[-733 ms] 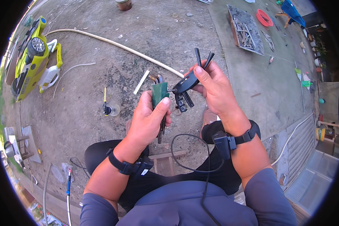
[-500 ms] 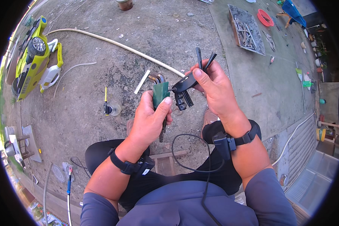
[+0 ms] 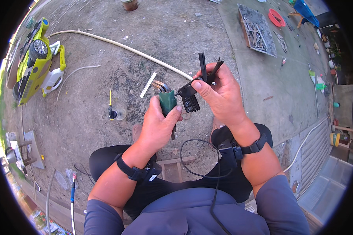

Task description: The person organizes a set of allen keys by inserting them into a black multi-tool housing and then applies liquid from a spray bottle to the tool.

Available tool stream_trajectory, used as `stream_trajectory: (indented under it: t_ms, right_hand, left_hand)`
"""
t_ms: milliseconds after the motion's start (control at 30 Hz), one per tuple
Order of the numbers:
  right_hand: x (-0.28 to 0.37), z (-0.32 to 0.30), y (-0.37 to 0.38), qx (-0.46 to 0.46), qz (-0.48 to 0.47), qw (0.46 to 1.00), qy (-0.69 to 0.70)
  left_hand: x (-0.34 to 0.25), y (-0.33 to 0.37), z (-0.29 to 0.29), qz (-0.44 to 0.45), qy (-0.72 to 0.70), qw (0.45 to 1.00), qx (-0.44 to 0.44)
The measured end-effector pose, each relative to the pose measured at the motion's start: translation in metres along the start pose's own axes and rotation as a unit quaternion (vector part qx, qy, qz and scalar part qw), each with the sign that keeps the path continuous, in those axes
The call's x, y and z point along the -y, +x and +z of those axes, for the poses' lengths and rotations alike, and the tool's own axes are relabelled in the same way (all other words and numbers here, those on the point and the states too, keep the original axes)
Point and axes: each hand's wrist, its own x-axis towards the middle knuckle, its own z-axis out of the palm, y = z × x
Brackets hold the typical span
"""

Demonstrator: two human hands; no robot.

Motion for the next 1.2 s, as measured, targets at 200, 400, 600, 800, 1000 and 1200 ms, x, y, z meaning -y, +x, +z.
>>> stream_trajectory:
  t_ms: [200,400,600,800,1000,1200]
  right_hand:
    - [-0.006,-0.004,0.000,0.009,-0.010,0.999,-0.036]
    - [0.000,-0.004,-0.002,-0.021,0.029,0.992,-0.119]
    - [0.002,-0.007,-0.002,0.025,0.073,0.996,-0.044]
    - [-0.001,-0.008,-0.001,0.046,0.073,0.996,0.003]
    - [-0.004,-0.003,-0.007,0.047,0.119,0.990,0.061]
    - [-0.022,0.012,-0.012,0.009,0.049,0.996,0.076]
  left_hand:
    - [0.001,-0.004,0.002,-0.039,-0.051,0.998,0.027]
    - [-0.002,0.000,-0.001,-0.022,-0.002,1.000,0.012]
    - [-0.004,0.002,-0.006,-0.049,-0.034,0.998,0.033]
    - [-0.006,0.002,-0.009,-0.056,-0.076,0.994,0.054]
    - [-0.004,-0.003,-0.004,-0.080,-0.075,0.991,0.073]
    - [-0.002,-0.003,0.001,-0.082,-0.057,0.994,0.053]
